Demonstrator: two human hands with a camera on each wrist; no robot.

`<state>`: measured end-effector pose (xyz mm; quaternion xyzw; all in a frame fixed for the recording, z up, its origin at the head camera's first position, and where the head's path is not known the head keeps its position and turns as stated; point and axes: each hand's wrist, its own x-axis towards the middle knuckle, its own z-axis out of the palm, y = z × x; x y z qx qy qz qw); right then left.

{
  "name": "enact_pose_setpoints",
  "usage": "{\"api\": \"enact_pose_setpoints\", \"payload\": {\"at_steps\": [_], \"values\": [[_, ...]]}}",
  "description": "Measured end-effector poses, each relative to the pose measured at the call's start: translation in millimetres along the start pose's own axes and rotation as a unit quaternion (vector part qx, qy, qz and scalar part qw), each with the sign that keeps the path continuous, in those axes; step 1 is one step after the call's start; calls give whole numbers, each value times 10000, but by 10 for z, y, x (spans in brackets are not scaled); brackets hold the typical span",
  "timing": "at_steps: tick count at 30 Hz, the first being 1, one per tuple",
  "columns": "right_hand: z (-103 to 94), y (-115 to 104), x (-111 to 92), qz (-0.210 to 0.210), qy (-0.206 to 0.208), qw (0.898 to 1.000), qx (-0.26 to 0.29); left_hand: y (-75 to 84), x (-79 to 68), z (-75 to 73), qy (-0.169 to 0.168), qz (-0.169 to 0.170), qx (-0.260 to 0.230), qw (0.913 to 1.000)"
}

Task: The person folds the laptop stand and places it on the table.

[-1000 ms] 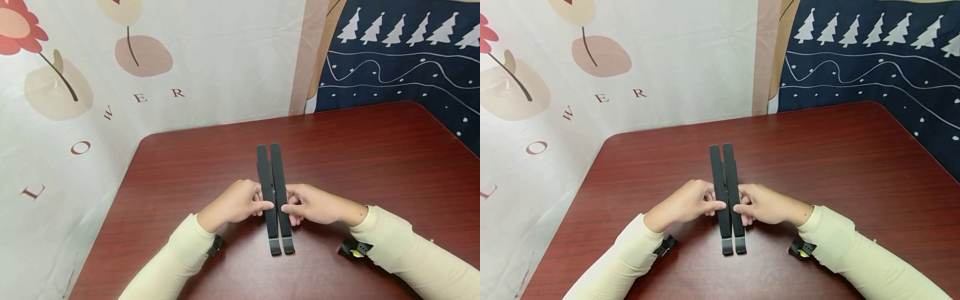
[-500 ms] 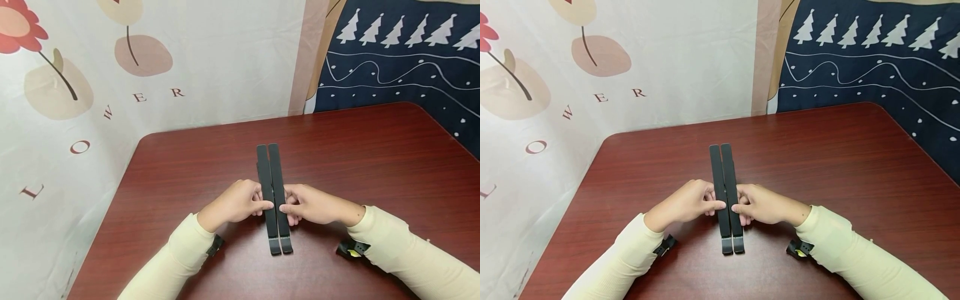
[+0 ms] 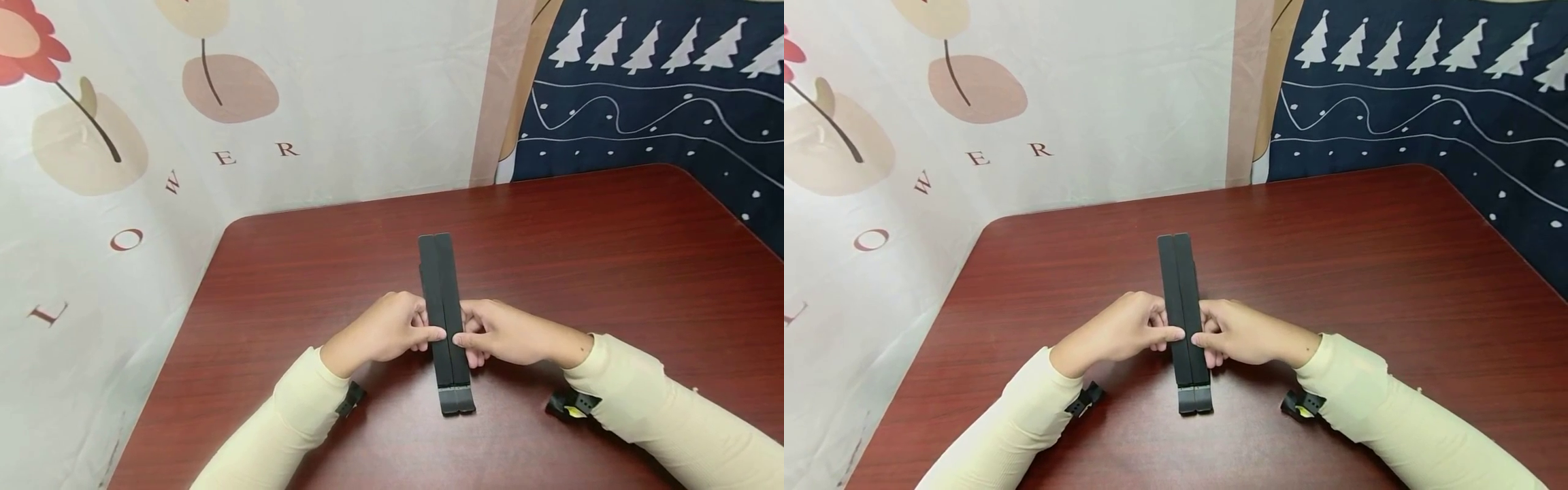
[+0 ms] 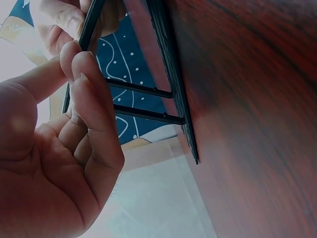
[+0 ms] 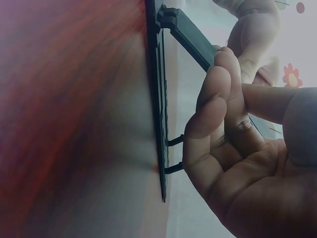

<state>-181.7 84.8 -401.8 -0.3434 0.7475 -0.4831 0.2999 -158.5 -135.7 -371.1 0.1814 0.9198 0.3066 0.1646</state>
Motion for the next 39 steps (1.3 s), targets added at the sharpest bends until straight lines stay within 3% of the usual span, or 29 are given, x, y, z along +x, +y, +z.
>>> {"api": "enact_pose_setpoints", "payload": {"at_steps": [23, 28, 39], "values": [[-1, -25, 6, 16, 25, 10000, -55, 10, 7, 0, -3, -104, -32, 9999], [0, 0, 6, 22, 8, 10000, -68, 0, 9, 1, 3, 7, -12, 10000], [-167, -24, -40, -23, 245, 9959, -873, -45, 8, -45, -103, 118, 329, 9993]]}}
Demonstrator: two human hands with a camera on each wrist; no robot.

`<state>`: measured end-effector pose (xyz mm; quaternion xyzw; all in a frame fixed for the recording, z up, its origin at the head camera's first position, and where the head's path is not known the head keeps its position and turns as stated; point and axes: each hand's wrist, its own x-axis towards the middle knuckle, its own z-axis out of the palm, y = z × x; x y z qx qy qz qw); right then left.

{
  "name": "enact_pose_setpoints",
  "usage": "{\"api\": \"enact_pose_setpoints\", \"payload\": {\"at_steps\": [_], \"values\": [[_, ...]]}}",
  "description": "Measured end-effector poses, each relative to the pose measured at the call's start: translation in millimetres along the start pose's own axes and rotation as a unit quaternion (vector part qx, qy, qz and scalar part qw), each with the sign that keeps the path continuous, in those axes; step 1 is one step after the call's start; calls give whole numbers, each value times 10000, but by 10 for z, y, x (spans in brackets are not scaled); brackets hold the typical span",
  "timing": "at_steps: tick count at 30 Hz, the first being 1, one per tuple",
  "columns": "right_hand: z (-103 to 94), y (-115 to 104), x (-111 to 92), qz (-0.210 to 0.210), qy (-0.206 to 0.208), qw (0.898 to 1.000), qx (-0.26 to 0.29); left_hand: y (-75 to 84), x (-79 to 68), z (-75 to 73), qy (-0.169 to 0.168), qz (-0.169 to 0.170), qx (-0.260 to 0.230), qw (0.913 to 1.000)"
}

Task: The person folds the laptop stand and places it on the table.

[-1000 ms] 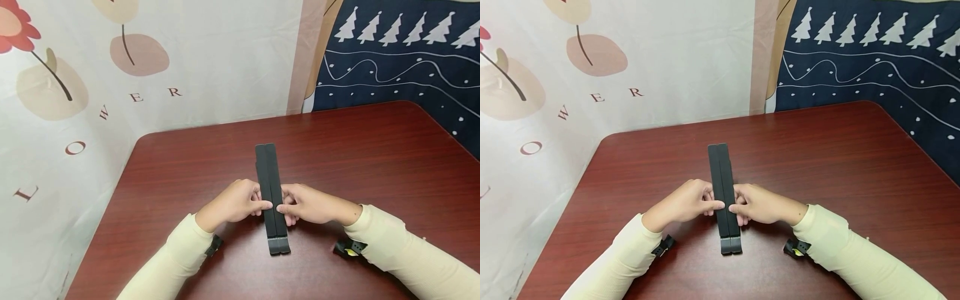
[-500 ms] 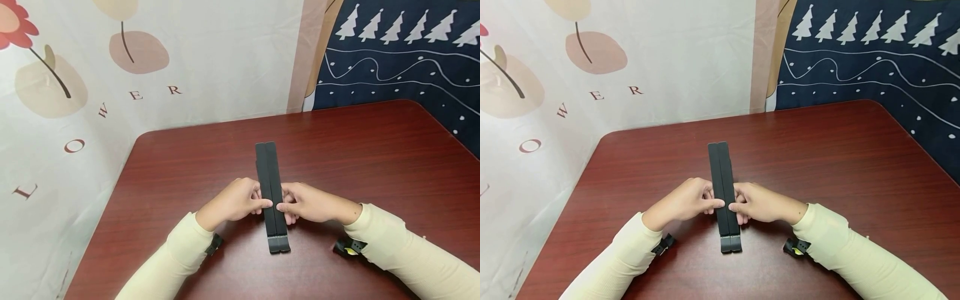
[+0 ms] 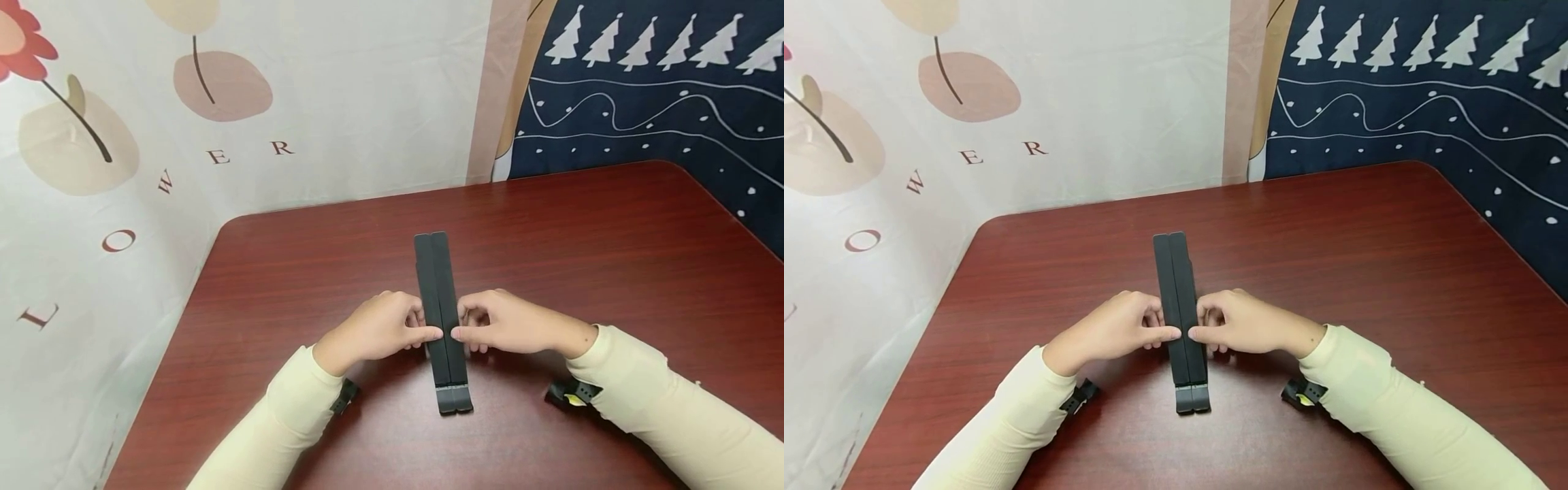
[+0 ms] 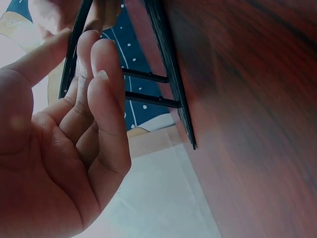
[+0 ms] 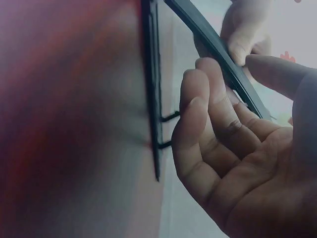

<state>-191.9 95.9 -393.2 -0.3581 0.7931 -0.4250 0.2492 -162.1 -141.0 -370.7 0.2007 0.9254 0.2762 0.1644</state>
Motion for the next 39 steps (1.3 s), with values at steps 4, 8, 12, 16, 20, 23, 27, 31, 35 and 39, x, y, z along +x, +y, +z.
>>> {"api": "enact_pose_setpoints", "payload": {"at_steps": [4, 8, 12, 16, 20, 23, 27, 31, 35, 39], "values": [[-94, -25, 11, 64, 584, 9981, -208, -21, 6, -16, -48, -24, 24, 10000], [-160, -77, 36, 8, 1282, 9915, -200, -36, 28, -27, -112, -46, 61, 9999], [-235, -139, 101, -168, 1984, 9796, -262, -41, 43, -40, -122, -47, 100, 9999], [-319, -189, 207, -287, 2710, 9620, -185, -36, 42, -51, -142, -66, 102, 9998], [-380, -217, 311, -400, 3224, 9458, 17, -22, 33, -50, -199, -67, 258, 9994], [-400, -221, 367, -467, 3353, 9408, 150, -12, 24, -33, -235, -70, 564, 9981], [-396, -216, 411, -475, 3298, 9428, 112, 5, 7, -10, -247, -52, 840, 9961], [-349, -213, 438, -524, 3095, 9495, 11, 0, -15, 12, -278, -20, 824, 9962], [-269, -236, 446, -622, 2784, 9584, 54, -26, -45, 35, -303, -18, 765, 9966], [-212, -258, 449, -729, 2591, 9631, 22, -35, -67, 41, -310, -41, 689, 9971]]}}
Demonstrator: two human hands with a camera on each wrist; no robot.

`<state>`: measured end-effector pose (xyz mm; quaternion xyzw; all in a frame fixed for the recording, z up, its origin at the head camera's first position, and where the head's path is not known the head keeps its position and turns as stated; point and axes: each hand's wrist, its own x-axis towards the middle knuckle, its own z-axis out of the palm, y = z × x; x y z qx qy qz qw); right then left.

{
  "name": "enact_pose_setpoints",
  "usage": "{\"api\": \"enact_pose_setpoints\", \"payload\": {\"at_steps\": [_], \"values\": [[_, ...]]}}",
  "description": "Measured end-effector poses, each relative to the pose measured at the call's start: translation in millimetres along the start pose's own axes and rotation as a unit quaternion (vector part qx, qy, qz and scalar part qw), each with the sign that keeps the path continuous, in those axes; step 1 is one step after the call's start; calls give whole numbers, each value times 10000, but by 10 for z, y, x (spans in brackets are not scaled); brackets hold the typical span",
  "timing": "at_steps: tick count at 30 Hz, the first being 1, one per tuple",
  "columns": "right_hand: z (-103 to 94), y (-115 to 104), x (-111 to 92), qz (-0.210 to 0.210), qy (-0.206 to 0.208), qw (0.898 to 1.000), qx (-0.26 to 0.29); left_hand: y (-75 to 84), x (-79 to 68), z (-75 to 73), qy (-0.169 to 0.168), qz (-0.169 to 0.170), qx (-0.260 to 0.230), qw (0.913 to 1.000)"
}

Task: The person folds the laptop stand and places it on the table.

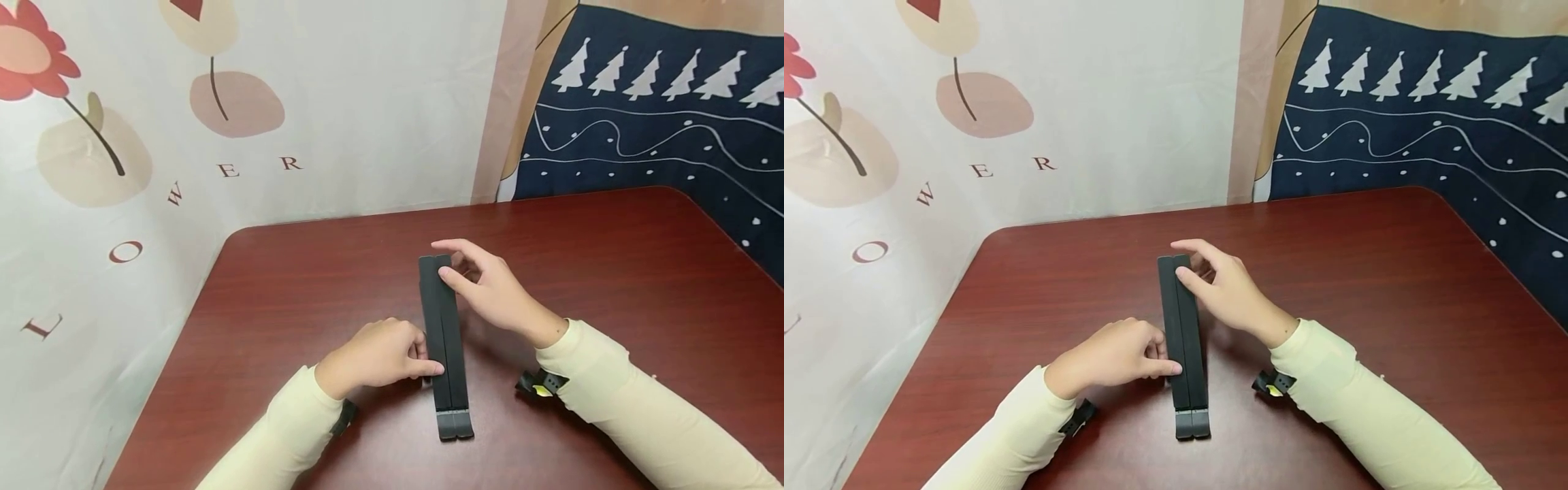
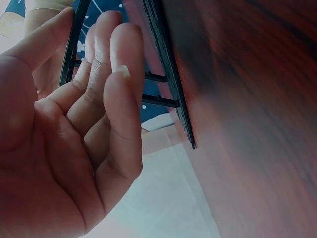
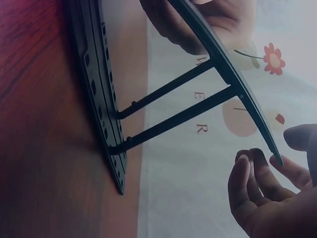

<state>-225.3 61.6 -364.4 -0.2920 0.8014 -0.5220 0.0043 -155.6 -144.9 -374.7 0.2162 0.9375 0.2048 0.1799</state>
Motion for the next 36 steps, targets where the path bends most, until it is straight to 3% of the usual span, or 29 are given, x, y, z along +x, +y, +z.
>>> {"api": "enact_pose_setpoints", "payload": {"at_steps": [8, 18, 36], "values": [[17, 11, -31, -287, -62, 9996, -41, 30, -14, 16, -90, 108, -297, 9995], [20, 17, -24, -287, -135, 9994, 165, 37, -11, 16, -170, 150, -497, 9985], [-53, 60, 0, -535, -153, 9976, -417, -23, 31, 9, -381, 220, -889, 9951]]}}
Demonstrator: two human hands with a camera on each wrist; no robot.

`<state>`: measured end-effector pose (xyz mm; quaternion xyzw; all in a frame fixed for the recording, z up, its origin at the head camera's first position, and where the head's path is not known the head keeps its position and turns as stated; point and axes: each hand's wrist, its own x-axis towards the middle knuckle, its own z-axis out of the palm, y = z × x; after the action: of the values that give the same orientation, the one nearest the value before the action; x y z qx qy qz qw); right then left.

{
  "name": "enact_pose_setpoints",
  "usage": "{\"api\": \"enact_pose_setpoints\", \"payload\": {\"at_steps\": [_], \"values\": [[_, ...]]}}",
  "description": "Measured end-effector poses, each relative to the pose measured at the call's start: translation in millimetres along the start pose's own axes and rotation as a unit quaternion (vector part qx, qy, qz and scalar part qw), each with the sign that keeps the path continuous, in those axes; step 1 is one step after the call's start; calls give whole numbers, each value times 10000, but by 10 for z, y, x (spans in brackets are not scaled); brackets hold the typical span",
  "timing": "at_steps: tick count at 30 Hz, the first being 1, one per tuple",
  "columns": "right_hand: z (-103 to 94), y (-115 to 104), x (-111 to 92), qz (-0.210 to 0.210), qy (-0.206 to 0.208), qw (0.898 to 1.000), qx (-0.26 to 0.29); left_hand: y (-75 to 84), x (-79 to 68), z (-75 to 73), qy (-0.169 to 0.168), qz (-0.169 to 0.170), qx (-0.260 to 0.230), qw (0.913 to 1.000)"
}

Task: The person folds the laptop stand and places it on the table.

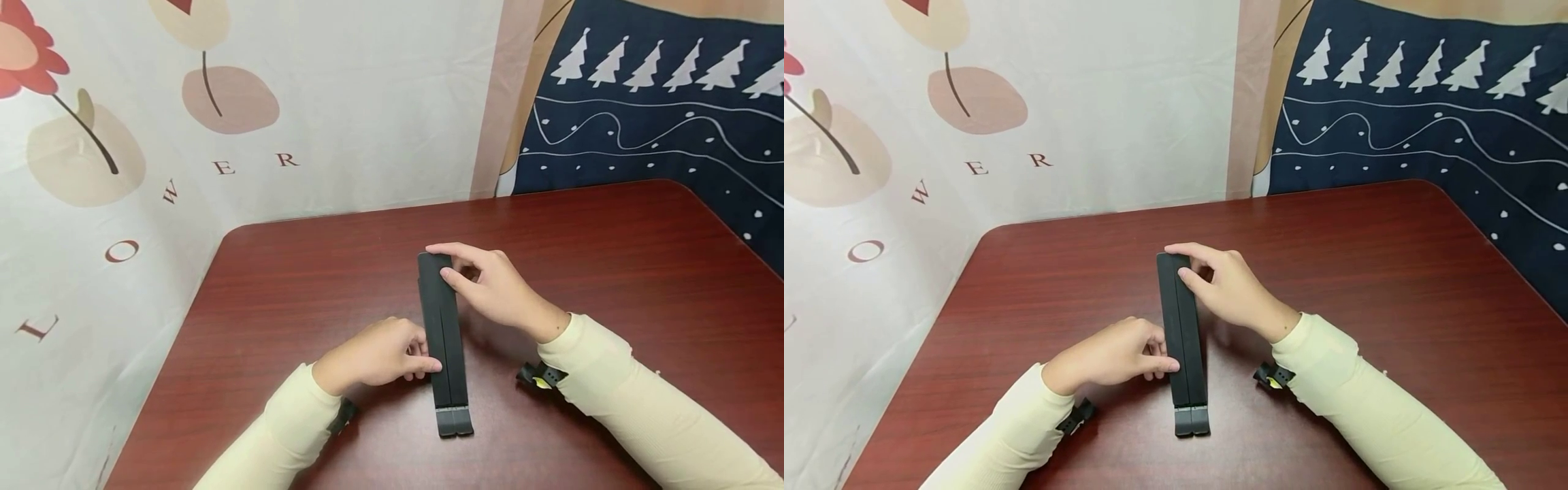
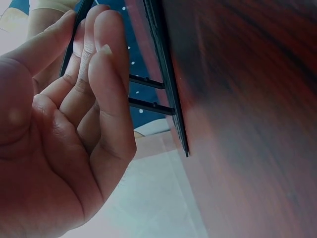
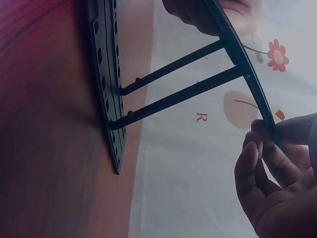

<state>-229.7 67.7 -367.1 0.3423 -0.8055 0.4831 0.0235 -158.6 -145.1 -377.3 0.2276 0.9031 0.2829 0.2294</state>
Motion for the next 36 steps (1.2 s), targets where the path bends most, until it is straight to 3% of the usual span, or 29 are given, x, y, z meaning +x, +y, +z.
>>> {"api": "enact_pose_setpoints", "payload": {"at_steps": [13, 21, 36], "values": [[-17, -11, -7, 47, 54, 9999, -99, -46, 1, -56, -199, 160, -426, 9988], [-28, -15, 12, 109, 76, 9998, -127, -103, -7, -106, 8, 244, -576, 9980], [-63, -52, 19, 426, -47, 9991, -46, -144, 12, -140, 22, 137, -401, 9991]]}}
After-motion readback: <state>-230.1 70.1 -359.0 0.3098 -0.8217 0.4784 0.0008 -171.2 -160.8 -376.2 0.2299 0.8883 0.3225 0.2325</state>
